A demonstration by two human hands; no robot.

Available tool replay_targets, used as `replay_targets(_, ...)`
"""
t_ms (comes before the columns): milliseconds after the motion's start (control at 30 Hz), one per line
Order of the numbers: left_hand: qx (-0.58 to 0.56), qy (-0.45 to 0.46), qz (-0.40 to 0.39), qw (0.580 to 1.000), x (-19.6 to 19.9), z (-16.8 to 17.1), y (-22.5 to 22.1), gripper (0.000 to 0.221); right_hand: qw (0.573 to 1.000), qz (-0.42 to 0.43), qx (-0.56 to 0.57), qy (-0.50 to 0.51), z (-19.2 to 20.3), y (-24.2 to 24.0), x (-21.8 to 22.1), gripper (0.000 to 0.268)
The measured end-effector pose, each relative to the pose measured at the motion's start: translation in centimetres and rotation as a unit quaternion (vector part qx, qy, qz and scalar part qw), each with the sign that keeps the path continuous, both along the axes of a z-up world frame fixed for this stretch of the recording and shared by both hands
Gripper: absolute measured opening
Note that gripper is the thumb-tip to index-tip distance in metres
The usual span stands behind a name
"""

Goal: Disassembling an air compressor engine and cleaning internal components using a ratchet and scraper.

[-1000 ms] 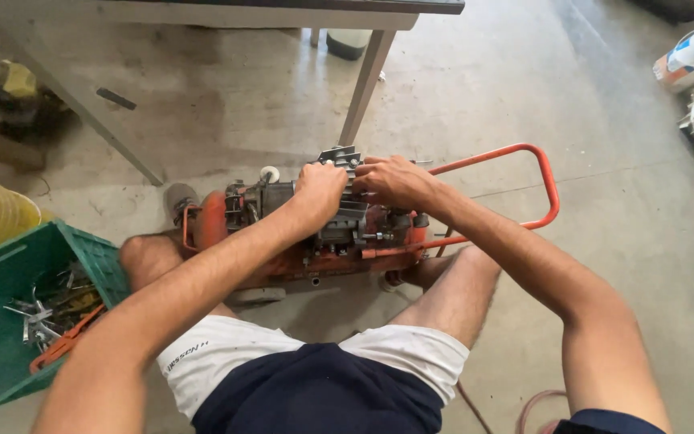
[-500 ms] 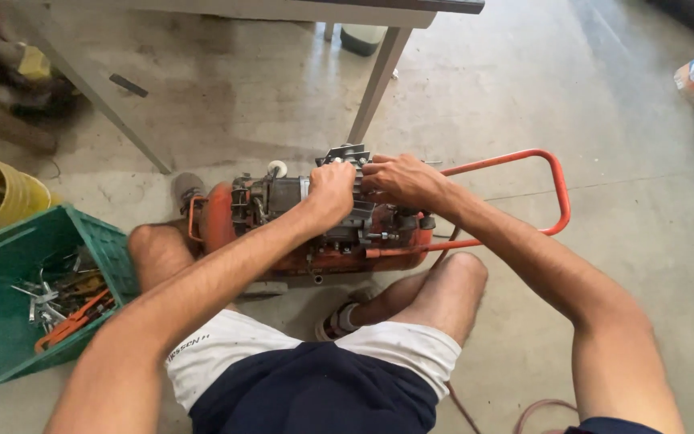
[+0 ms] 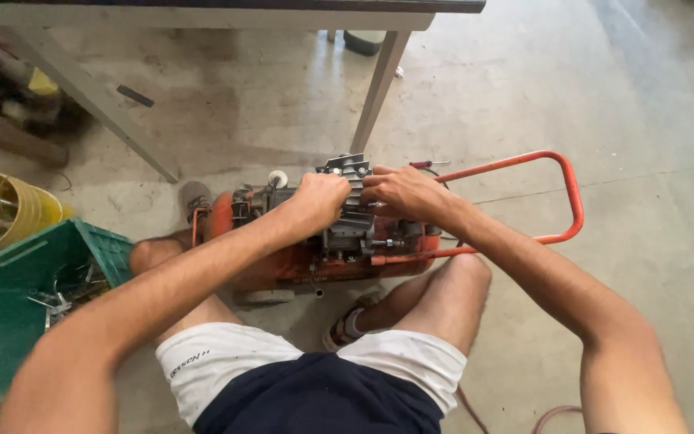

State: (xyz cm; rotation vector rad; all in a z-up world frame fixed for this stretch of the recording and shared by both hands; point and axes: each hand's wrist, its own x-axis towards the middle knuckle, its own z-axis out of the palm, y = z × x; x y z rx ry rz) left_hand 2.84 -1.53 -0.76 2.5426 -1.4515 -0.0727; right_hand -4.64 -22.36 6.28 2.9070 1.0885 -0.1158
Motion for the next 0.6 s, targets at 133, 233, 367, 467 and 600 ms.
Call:
replay_targets(133,-0.017,0.044,0.031,0.998,-1.3,4.9,3.2,0.020,1.000,0.017,-0.012,-0.003,-0.2,-0.4,0.2,0.010)
replay_targets(233,-0.134,0.126,0.094,0.978,-2.7,6.9,5.5,0.017,1.000,0.022,-0.018,-0.006,0.2,-0.6,0.1,0.015)
replay_targets(367,-0.299,0.135,0.218,0.919,-5.3,4.0,8.0,0.019,0.997,-0.059,0.041,0.017,4.1,0.4,-0.2,0.018)
replay_targets(467,-0.387,0.088,0.274,0.876,-7.4,-0.3,9.5,0.021,0.995,-0.083,0.054,-0.018,4.1,1.2,1.4,0.016)
replay_targets(600,-0.422,-0.016,0.328,0.845,-10.0,-5.0,11.8,0.022,0.997,-0.072,0.028,-0.030,3.9,3.4,3.9,0.011)
